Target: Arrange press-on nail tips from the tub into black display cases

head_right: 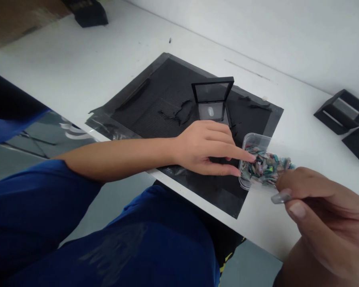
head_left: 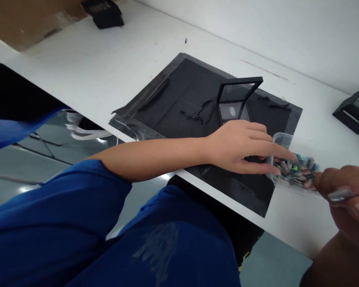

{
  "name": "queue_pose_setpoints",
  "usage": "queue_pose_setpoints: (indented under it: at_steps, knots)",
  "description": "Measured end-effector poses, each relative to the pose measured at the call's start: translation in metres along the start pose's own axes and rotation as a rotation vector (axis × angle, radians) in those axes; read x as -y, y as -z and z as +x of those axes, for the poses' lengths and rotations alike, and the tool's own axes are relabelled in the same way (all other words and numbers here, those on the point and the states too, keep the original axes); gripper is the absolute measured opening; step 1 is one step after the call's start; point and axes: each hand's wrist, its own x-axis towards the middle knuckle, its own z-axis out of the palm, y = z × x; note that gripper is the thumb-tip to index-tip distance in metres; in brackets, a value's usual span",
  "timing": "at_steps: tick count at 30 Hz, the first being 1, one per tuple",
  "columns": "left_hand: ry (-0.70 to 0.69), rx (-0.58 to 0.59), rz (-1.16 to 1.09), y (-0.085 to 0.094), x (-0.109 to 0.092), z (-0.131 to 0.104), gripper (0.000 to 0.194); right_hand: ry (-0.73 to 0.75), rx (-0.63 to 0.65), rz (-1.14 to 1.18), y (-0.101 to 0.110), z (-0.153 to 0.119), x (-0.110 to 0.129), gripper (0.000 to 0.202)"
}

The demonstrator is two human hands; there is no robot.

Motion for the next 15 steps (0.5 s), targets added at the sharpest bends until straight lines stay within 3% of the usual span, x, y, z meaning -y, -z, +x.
queue_pose_setpoints:
  at_steps: [2, 8, 15]
  knots:
    - [-0.035, -0.015, -0.016, 0.000, -0.006, 0.001, 0.039, 0.015, 0.040, 0.038, -0.001, 0.001, 0.002, 0.004]
    - [-0.206, -0.079, -0.012, -0.008, -0.019, -0.002, 0.033, 0.130, 0.258, -0.086, -0.009, 0.003, 0.011, 0.011]
    - [-0.241, -0.021, -0.048, -0.021, -0.018, -0.011, 0.028, 0.092, 0.338, -0.125, -0.008, 0.001, 0.009, 0.015]
